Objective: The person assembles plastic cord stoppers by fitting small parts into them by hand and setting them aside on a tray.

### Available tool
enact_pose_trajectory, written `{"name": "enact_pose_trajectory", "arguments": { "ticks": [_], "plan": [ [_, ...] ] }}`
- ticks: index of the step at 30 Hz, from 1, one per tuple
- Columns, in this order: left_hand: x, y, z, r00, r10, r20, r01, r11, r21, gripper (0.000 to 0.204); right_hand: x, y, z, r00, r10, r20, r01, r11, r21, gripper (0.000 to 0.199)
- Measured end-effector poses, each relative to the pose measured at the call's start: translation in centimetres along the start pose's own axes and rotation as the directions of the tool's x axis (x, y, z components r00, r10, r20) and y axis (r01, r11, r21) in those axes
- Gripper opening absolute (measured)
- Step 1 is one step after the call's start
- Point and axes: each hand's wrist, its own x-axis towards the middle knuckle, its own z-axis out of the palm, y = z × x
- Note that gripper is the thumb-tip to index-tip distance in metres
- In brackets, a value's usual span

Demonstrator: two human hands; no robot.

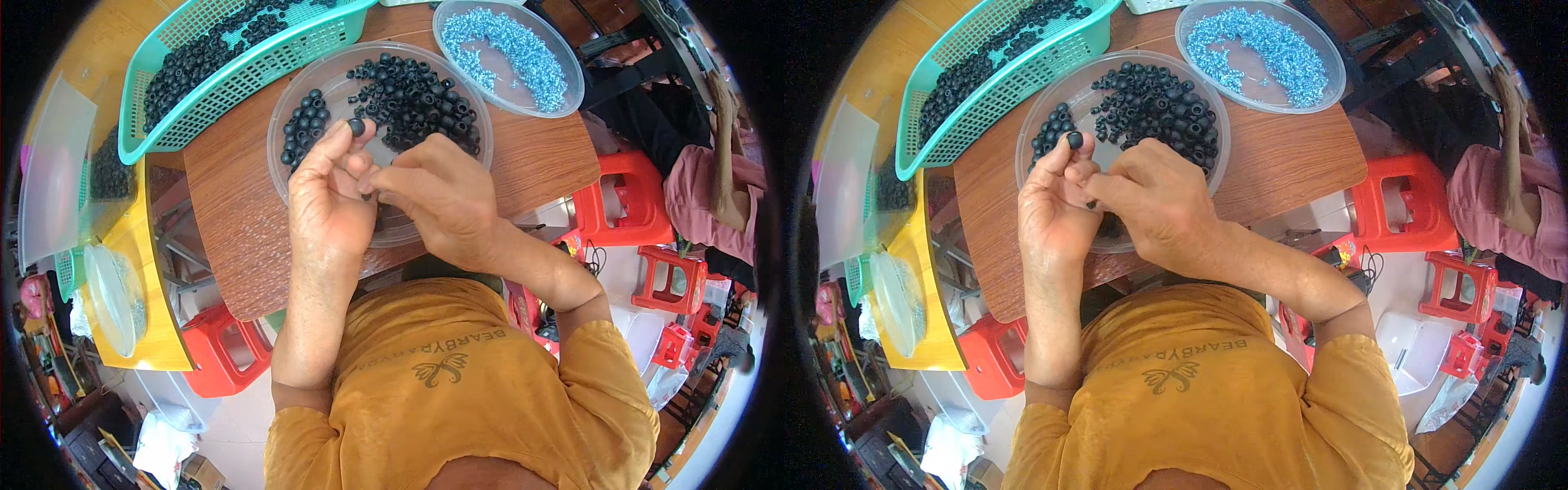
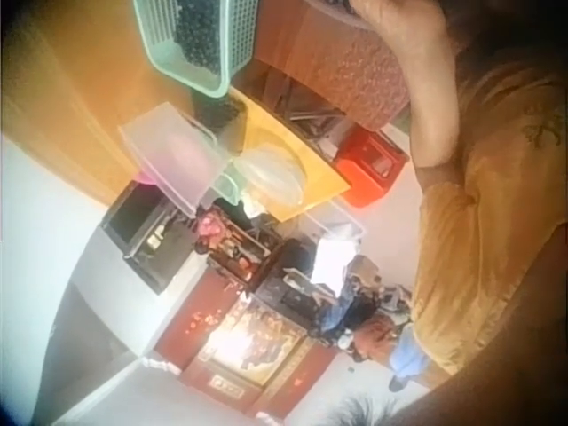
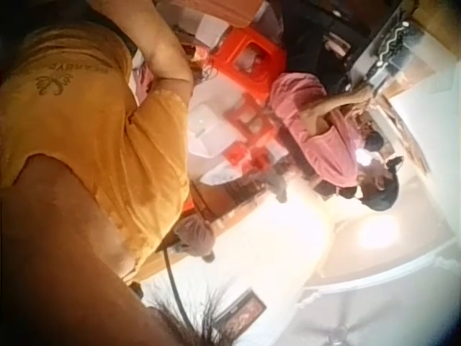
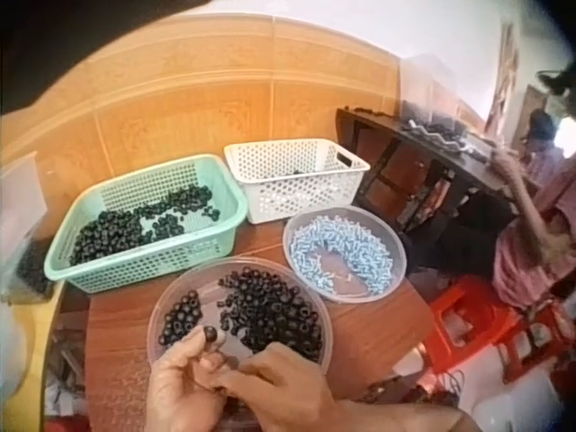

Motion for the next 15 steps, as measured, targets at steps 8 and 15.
{"name": "enact_pose_trajectory", "arguments": {
  "ticks": [8, 15],
  "plan": [
    [-0.24, 0.06, -0.11, 1.0, 0.016, 0.018, -0.016, 1.0, -0.001, 0.016, 0.22, -0.33, 0.49, 0.968, -0.233, 0.089, 0.249, 0.923, -0.292, 0.034],
    [-0.66, -0.21, 0.15, 0.995, 0.044, 0.086, -0.043, 0.999, -0.019, 0.016, 0.04, 0.15, 0.27, 0.936, -0.335, 0.105, 0.35, 0.874, -0.338, 0.043]
  ]
}}
